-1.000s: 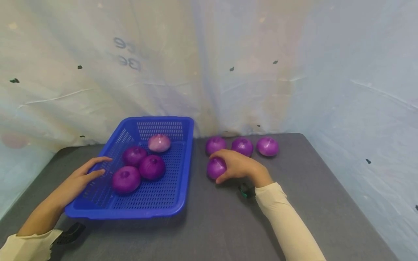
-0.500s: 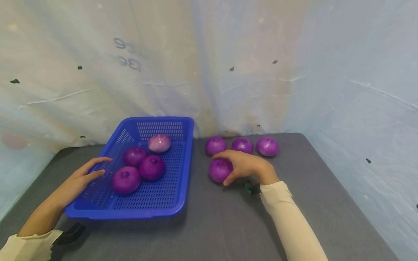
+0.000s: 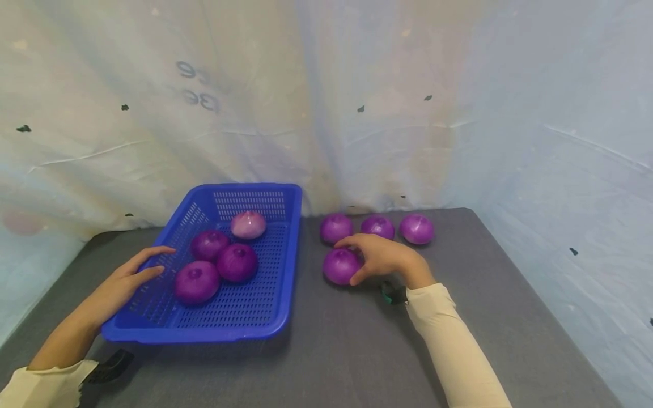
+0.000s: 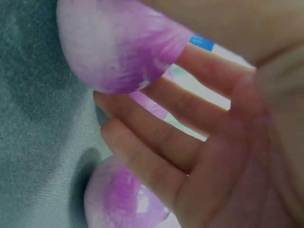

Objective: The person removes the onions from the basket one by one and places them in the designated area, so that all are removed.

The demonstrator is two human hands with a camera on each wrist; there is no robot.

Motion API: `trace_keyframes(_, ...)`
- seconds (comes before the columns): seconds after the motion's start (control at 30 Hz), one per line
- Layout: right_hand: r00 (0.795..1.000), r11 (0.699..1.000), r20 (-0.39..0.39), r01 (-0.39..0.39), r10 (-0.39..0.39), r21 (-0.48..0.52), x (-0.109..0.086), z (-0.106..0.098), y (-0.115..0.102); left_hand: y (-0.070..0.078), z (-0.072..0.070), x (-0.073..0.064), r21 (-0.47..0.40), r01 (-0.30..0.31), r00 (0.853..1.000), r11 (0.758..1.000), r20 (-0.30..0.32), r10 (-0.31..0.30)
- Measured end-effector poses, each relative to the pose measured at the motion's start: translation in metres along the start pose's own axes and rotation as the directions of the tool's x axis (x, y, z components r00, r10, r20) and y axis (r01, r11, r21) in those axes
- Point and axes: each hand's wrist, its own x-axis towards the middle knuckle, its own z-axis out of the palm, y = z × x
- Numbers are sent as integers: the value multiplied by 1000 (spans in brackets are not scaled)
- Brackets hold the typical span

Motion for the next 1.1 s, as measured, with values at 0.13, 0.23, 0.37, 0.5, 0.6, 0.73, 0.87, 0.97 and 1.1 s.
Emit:
trace_keyframes(0.13, 1000, 1000, 10, -15, 15, 13, -1, 0, -1, 0, 0, 0, -2, -6, 1000, 1000, 5, 6)
trace_keyframes(0.23, 1000, 1000, 17, -26, 25, 16, -1, 0, -1, 1, 0, 0, -1, -5, 1000, 1000, 5, 5)
trace_keyframes(0.37, 999, 1000, 20, -29, 29, 8, -2, 0, -1, 3, -1, 0, 4, -5, 1000, 1000, 3, 5)
trace_keyframes(0.5, 1000, 1000, 5, -17, 17, -9, -5, -3, -3, 2, -1, 0, 8, -13, 1000, 1000, 5, 13)
trace_keyframes(0.6, 1000, 999, -11, -29, 29, -28, -7, -7, -6, 2, 0, 0, 11, -13, 1000, 1000, 4, 13)
trace_keyframes(0.73, 999, 998, -32, -40, 39, -54, -12, -14, -12, 2, -1, 0, 12, -9, 1000, 1000, -1, 9)
trace_keyframes(0.87, 998, 997, -67, -14, 9, -80, -15, -17, -18, 1, 0, 1, 6, -7, 1000, 1000, 3, 7)
trace_keyframes(0.97, 996, 996, -89, 1, -10, -92, -16, -19, -24, 0, 0, 1, 17, -7, 1000, 1000, 0, 7)
trace_keyframes(1.1, 995, 995, -99, 12, -22, -97, -17, -20, -30, 0, 1, 2, 33, -9, 1000, 999, -9, 10)
